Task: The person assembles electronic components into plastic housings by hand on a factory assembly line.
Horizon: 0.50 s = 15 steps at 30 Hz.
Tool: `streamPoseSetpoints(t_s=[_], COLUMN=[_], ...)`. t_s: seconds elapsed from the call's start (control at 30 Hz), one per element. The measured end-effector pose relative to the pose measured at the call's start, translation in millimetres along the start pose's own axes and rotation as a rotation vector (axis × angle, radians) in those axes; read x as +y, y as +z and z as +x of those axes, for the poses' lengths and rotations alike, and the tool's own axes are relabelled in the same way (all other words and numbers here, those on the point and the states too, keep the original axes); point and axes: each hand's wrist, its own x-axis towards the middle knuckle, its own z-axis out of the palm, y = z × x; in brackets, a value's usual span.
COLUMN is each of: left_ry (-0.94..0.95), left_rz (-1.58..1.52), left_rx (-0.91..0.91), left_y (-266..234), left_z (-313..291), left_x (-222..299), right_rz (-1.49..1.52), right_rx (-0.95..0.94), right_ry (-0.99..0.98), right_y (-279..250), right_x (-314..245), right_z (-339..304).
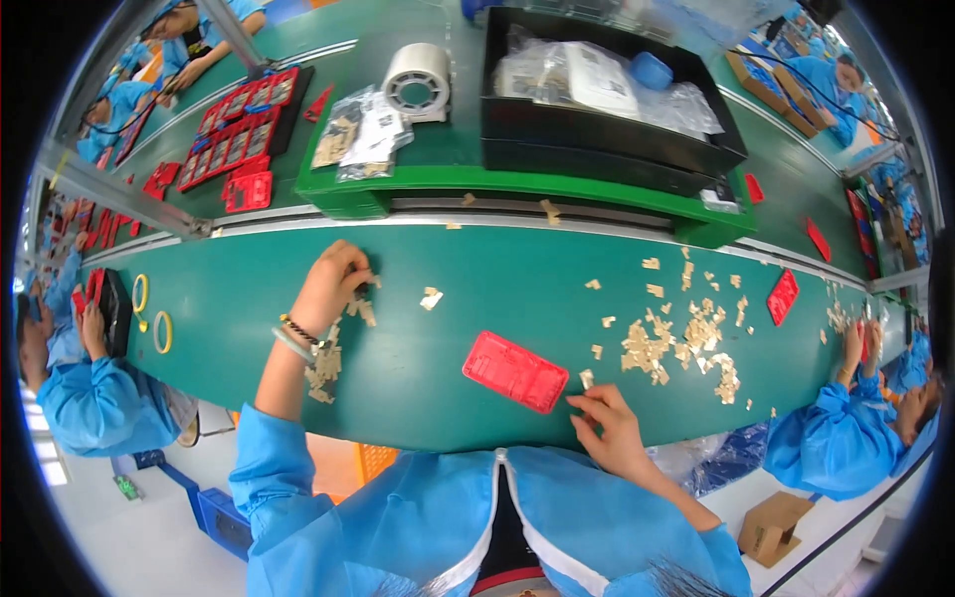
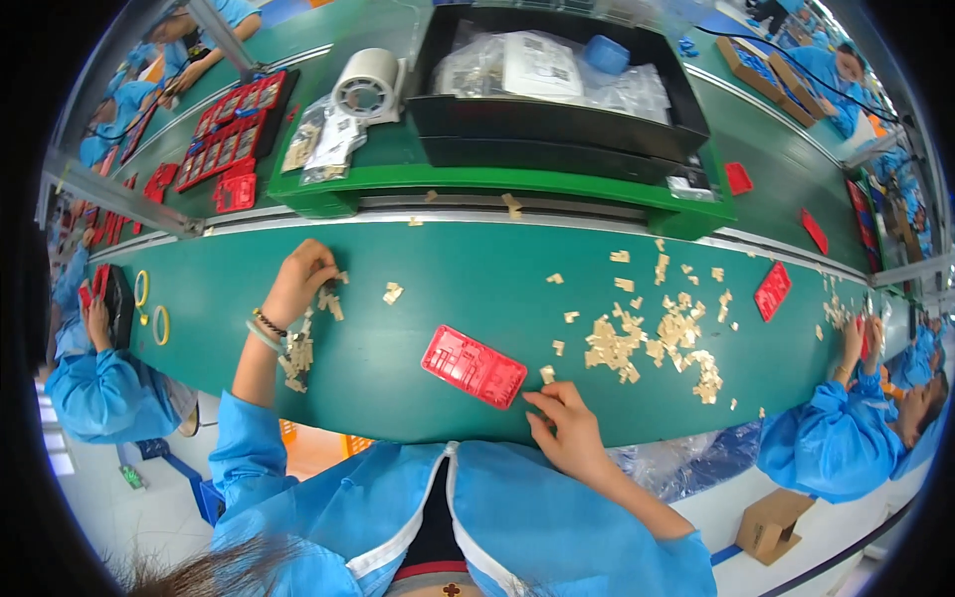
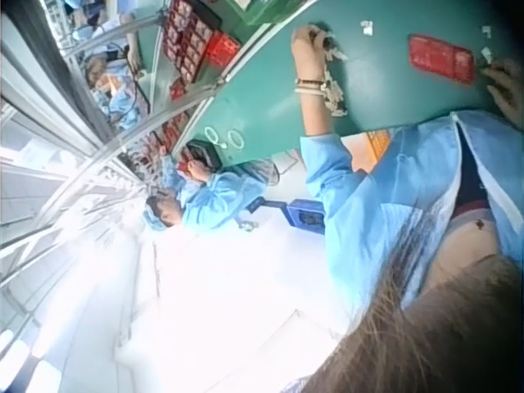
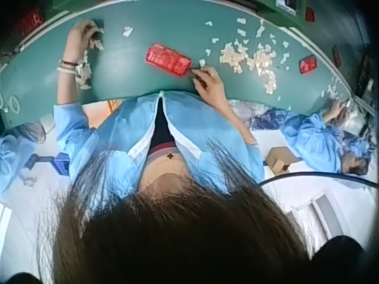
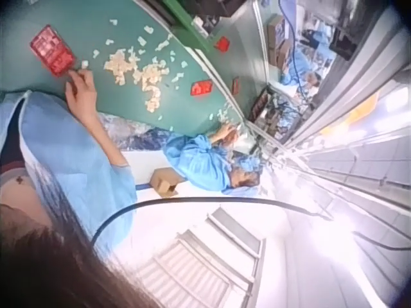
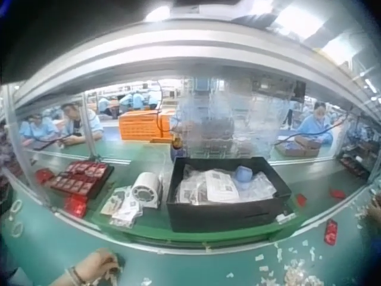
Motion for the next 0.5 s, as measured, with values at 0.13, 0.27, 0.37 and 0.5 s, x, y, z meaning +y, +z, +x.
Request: streamPoseSetpoints(t_s=[0.13,0.27,0.37,0.5], left_ry=[-0.051,-0.087,-0.128,-0.04], left_rz=[-0.698,-0.989,-1.313,-1.384], left_rx=[0.031,-0.068,-0.043,-0.116], left_y=[22.9,49.8,73.3,107.1], left_z=[-5.0,-9.9,-22.4,-31.1], left_x=[39.7,78.9,99.1,134.3], right_rz=[-0.655,-0.789,-0.667,0.393], right_rx=[-0.042,-0.175,-0.224,0.133], right_ry=[-0.696,-0.749,-0.681,-0.323], right_y=[9.1,21.3,23.9,35.2], right_x=[-21.2,-16.3,-33.8,-74.4], right_z=[21.8,33.8,38.7,68.7])
